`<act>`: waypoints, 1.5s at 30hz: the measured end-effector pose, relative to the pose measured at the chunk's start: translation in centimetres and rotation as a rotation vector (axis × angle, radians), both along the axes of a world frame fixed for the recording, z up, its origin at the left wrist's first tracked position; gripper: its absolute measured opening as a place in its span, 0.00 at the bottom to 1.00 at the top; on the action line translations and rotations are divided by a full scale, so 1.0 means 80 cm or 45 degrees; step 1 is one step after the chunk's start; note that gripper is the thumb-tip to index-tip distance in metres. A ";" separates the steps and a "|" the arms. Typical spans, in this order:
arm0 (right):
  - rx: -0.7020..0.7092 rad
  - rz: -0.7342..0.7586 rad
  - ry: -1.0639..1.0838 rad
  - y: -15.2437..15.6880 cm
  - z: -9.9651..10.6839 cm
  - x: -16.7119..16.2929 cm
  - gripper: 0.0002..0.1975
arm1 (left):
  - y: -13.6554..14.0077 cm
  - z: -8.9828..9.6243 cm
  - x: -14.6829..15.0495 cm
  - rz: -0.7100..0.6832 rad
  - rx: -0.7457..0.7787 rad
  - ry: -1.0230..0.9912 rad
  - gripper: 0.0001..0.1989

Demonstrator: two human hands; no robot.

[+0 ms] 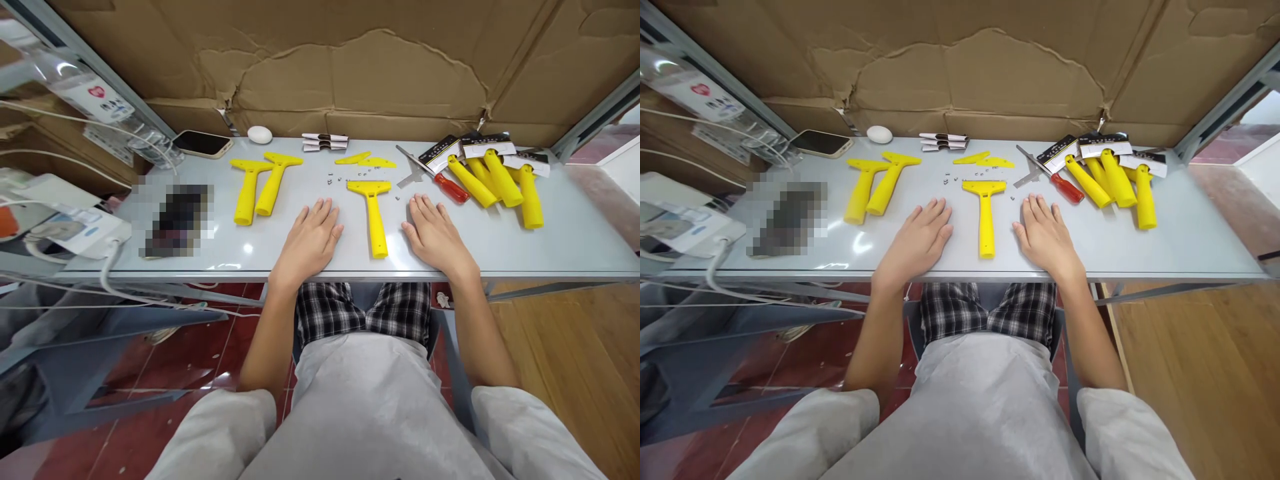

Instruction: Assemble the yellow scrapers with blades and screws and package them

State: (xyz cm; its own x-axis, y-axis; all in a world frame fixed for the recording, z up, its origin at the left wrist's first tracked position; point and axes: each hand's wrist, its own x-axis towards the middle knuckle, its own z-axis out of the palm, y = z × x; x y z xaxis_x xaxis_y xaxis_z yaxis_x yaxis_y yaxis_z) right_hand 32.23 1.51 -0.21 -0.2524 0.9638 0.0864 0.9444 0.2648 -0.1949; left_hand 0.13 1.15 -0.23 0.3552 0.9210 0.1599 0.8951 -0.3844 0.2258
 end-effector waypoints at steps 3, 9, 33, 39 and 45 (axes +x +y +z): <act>-0.019 -0.027 -0.004 -0.004 0.002 -0.002 0.43 | 0.001 -0.003 -0.002 -0.009 0.002 -0.014 0.34; 0.006 0.000 0.044 -0.005 0.003 -0.002 0.41 | 0.002 -0.002 0.001 0.009 -0.001 -0.018 0.34; 0.010 0.067 0.023 -0.008 0.001 0.006 0.42 | -0.003 0.007 0.005 -0.001 -0.045 0.027 0.34; 0.007 0.081 0.013 -0.008 0.003 0.005 0.41 | -0.002 0.004 0.003 -0.003 -0.035 -0.001 0.34; 0.016 0.075 0.014 -0.009 0.003 0.004 0.40 | -0.004 0.008 0.004 0.000 -0.055 0.013 0.35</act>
